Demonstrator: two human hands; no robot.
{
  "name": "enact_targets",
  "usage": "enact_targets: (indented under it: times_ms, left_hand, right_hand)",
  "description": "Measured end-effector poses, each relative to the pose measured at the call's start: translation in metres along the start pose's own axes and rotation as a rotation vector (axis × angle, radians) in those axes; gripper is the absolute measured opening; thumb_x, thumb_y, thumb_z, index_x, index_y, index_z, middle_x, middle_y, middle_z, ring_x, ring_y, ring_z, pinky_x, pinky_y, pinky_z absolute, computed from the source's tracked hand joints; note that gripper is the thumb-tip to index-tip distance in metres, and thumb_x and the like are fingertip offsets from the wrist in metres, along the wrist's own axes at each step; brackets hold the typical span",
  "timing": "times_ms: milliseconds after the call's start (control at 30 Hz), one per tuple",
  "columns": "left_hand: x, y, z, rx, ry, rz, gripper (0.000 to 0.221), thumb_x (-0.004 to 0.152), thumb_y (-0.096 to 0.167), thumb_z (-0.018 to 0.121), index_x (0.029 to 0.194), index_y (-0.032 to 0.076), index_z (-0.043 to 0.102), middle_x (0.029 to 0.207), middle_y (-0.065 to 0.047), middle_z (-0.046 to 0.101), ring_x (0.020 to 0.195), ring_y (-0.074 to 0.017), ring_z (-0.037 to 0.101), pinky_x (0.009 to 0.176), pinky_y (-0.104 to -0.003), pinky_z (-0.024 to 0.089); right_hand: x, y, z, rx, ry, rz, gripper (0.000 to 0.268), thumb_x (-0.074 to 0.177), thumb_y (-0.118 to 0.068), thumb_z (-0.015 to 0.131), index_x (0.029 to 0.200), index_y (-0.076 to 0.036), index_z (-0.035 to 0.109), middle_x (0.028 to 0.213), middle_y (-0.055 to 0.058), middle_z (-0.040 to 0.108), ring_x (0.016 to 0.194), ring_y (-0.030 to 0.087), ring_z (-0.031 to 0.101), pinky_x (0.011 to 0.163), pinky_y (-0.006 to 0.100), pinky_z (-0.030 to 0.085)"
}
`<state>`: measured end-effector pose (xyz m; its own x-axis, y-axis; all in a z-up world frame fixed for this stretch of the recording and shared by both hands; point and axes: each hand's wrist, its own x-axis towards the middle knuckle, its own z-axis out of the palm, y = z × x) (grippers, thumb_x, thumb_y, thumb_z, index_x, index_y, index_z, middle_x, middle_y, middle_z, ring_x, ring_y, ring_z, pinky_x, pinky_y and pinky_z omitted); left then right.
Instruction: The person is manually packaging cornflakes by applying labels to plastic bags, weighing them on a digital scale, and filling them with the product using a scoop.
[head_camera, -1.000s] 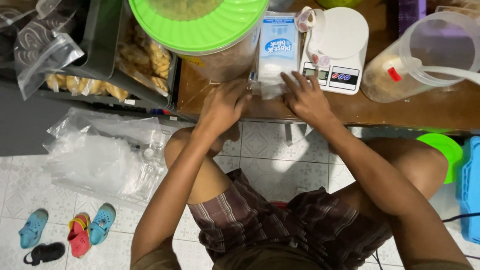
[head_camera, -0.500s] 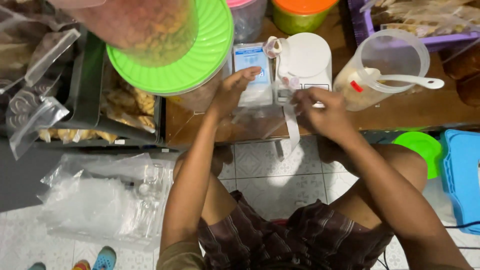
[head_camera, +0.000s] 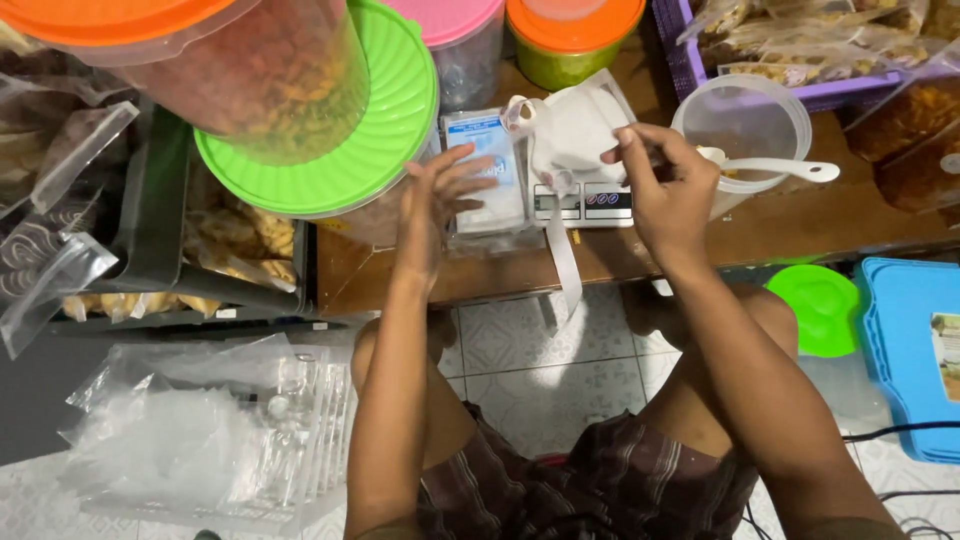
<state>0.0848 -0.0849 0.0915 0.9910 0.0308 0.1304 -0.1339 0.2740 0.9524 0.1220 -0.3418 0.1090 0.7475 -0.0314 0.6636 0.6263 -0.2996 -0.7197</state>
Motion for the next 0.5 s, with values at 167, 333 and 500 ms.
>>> enact_targets:
  times_ms: [167, 333, 500]
  left_hand:
    - [0.003, -0.024, 0.021, 0.456, 0.387, 0.452, 0.022, 0.102, 0.028, 0.07, 0.115, 0.011, 0.075, 0.118, -0.01, 0.074, 0.117, -0.0246, 0.068, 0.095, -0.033, 0.055]
    - [-0.001, -0.047, 0.056, 0.269, 0.032, 0.191, 0.029, 0.102, 0.025, 0.069, 0.128, 0.012, 0.071, 0.134, -0.013, 0.068, 0.122, -0.0317, 0.066, 0.105, -0.043, 0.053]
    - [0.003, -0.064, 0.07, -0.145, 0.129, 0.19, 0.009, 0.098, 0.014, 0.072, 0.1, 0.006, 0.076, 0.091, -0.005, 0.074, 0.09, -0.0119, 0.066, 0.093, -0.032, 0.054]
  right_hand:
    - [0.005, -0.012, -0.005, -0.226, 0.1, -0.233, 0.006, 0.105, 0.007, 0.075, 0.106, 0.004, 0.08, 0.084, 0.02, 0.079, 0.066, 0.028, 0.074, 0.051, 0.032, 0.052]
    - [-0.006, -0.011, 0.018, -0.229, 0.088, -0.509, 0.015, 0.093, 0.01, 0.083, 0.106, 0.003, 0.082, 0.105, 0.024, 0.08, 0.092, 0.037, 0.078, 0.07, 0.038, 0.061]
    - [-0.017, -0.013, 0.039, -0.289, 0.01, -0.669, 0.021, 0.09, 0.011, 0.078, 0.109, 0.001, 0.081, 0.116, 0.021, 0.078, 0.1, 0.033, 0.078, 0.074, 0.034, 0.063]
